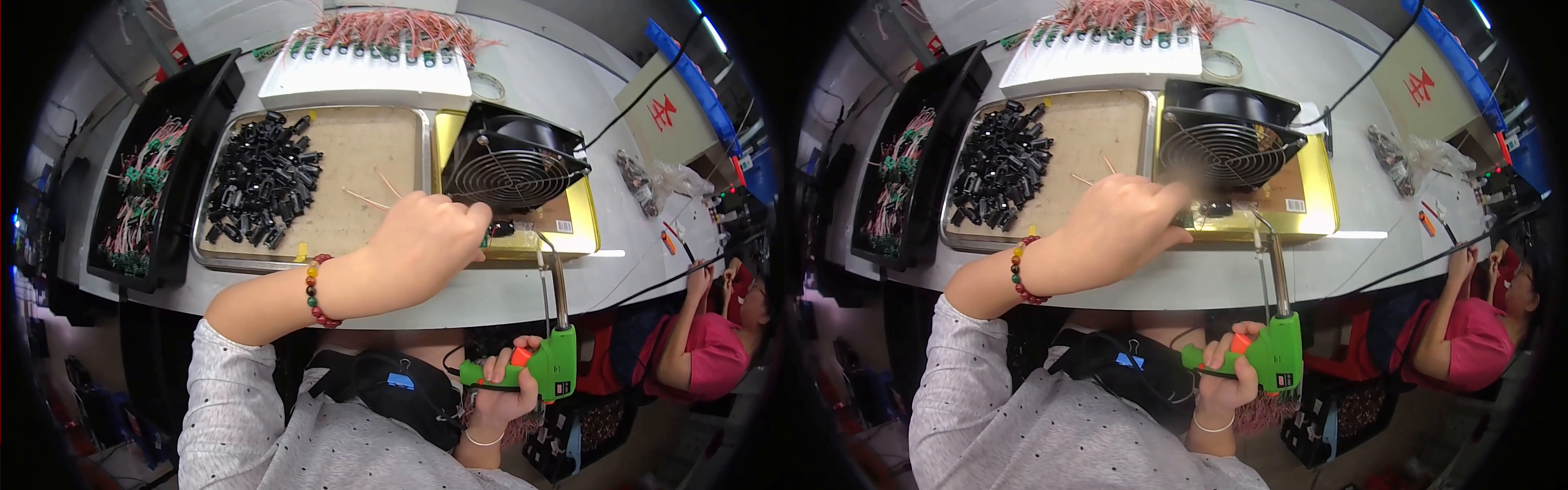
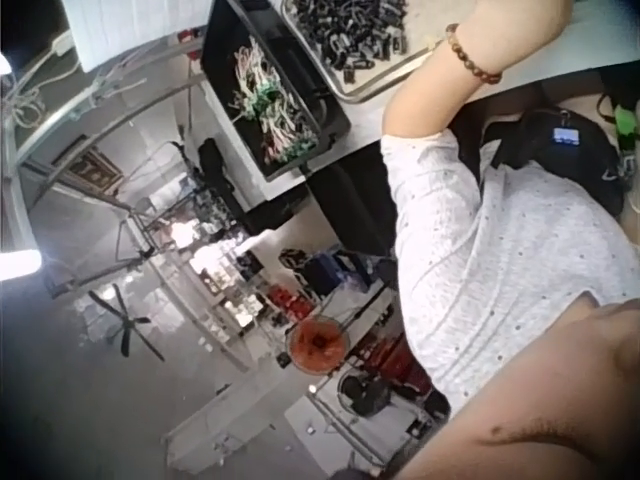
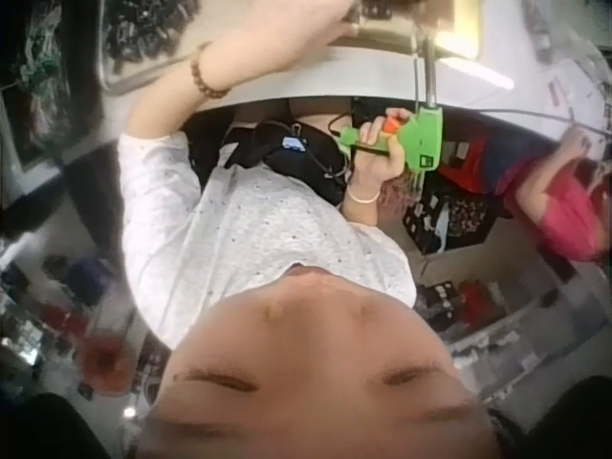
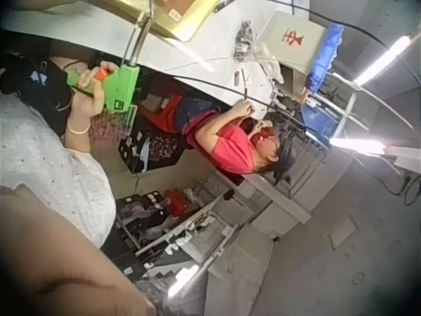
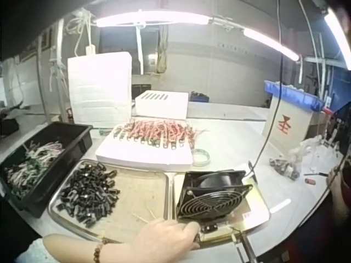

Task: The person solders wires to small green circuit boards using a soldering iron.

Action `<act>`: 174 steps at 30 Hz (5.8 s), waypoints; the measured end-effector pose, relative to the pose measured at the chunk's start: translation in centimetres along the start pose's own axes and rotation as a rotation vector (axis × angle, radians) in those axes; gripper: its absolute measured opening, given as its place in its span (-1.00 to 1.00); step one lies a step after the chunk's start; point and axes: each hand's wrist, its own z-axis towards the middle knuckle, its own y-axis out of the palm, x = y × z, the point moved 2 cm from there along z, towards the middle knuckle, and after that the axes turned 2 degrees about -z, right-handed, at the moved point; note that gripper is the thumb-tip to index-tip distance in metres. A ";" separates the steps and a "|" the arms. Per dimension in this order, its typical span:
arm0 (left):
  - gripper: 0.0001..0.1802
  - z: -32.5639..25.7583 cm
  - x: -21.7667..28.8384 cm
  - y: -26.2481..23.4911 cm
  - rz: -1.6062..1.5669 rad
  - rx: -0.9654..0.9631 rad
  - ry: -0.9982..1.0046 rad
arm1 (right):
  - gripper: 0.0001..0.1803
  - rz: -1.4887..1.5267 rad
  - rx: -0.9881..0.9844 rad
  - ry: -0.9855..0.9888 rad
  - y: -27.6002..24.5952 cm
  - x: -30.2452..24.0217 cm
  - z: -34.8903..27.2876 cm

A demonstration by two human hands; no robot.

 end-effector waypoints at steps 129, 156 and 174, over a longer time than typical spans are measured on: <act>-0.86 -7.9 -9.9 -1.8 -0.020 0.017 -0.257 | -0.49 0.037 0.026 0.006 -1.1 -0.2 0.6; -0.86 -0.3 -1.4 0.6 0.010 0.043 0.142 | -0.47 0.048 0.024 0.005 -0.9 -0.1 1.0; -0.78 -8.0 -8.4 -1.8 -0.065 -0.122 -0.178 | -0.47 0.028 -0.026 -0.015 -0.6 -0.3 0.6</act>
